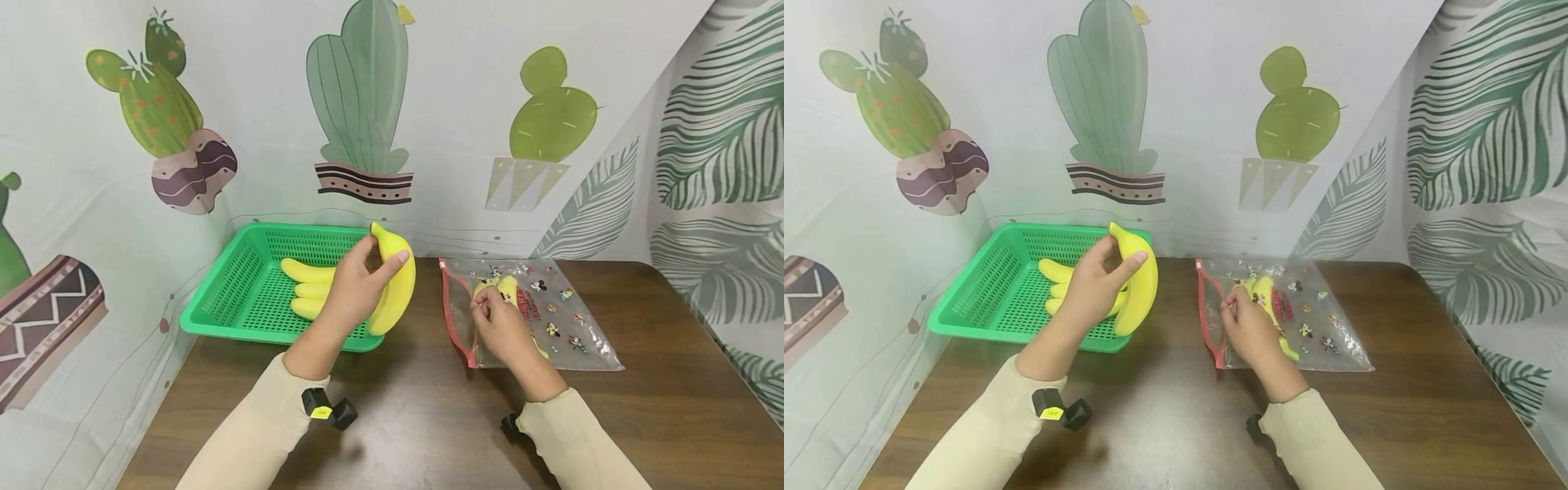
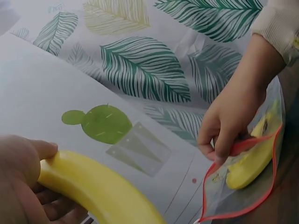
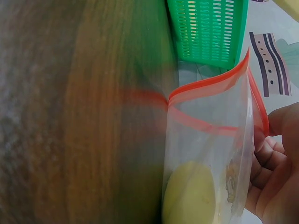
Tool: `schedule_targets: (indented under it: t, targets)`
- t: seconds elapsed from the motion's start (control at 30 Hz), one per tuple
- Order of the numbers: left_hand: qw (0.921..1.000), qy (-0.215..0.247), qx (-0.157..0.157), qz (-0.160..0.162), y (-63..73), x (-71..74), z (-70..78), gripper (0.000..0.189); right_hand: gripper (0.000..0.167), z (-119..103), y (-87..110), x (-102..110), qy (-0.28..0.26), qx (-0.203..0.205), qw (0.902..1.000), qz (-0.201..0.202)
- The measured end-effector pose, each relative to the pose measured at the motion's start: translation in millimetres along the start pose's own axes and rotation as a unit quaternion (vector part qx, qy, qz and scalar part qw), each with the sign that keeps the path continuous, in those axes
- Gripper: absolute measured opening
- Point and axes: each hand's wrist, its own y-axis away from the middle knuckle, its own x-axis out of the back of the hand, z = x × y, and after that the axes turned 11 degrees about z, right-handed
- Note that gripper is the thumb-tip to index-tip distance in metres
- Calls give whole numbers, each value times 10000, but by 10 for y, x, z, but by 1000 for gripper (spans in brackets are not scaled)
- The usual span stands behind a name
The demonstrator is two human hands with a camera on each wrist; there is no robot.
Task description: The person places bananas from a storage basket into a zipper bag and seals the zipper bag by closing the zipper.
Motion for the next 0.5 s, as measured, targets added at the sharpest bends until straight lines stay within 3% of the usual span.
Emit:
schedule_targets:
  t: [0.5]
  targets:
    - [9915,1260,336,-41,145,-285,27,32,10,-13,2,20,-24,67,10000,6]
